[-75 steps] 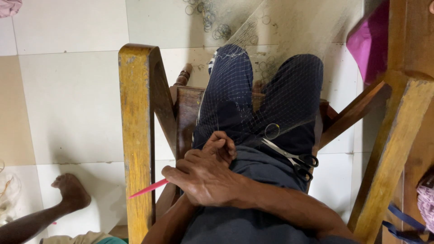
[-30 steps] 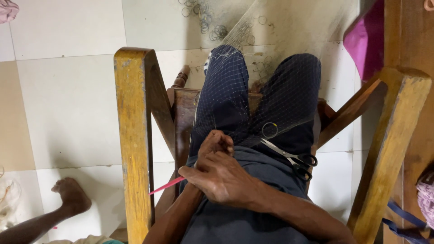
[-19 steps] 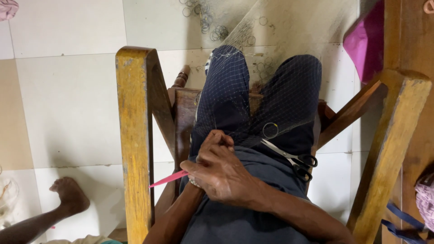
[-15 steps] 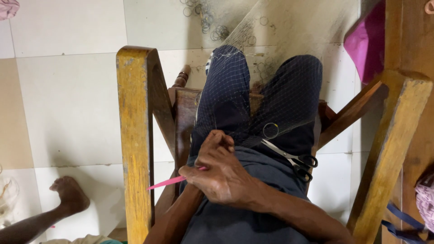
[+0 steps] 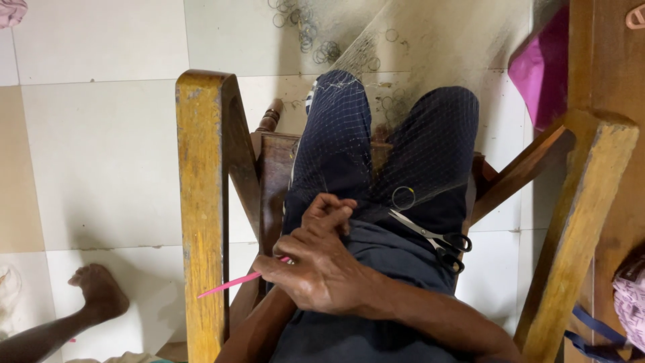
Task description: Repairing a fishing net by attaching small rings using a shuttle tool and scissors
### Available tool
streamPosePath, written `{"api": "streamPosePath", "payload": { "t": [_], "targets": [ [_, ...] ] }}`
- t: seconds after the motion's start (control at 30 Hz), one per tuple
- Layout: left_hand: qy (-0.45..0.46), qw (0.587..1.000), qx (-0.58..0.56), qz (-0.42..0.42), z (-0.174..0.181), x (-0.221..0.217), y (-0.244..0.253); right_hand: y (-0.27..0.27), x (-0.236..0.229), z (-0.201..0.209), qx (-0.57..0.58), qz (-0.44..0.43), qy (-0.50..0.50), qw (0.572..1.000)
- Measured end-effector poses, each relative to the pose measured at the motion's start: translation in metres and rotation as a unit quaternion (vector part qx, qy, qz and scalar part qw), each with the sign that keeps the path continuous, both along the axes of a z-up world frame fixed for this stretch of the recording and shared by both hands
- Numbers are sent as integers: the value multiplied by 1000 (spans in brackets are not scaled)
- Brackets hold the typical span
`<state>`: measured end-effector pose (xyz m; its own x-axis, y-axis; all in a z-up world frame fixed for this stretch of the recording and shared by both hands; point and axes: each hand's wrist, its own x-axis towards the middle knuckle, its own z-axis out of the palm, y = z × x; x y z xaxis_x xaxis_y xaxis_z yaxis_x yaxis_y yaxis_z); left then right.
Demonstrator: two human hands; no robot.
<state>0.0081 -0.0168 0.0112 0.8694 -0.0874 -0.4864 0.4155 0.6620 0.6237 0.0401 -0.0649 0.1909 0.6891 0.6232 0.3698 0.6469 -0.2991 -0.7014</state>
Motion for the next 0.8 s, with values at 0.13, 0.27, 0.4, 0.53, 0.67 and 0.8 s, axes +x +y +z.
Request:
{"api": "streamPosePath", "payload": {
  "t": [0.13,0.27,0.4,0.53,0.67,0.8],
  "targets": [
    [-138,987,77,36,-2,8,-4,0,4,-1,-2,-6,-18,1000],
    [-134,982,43,126,4,18,-11,1,8,8,5,-5,-17,1000],
    [-41,980,-136,141,15,25,-15,4,14,17,-8,5,-37,999],
    [35,976,-209,50,-4,22,-15,6,13,13,-27,11,-28,999],
    [27,992,-121,15,-15,13,-12,9,14,11,-11,16,-4,1000],
    [-67,987,-125,73,-3,16,-10,12,14,12,-16,24,-15,999]
  ]
}}
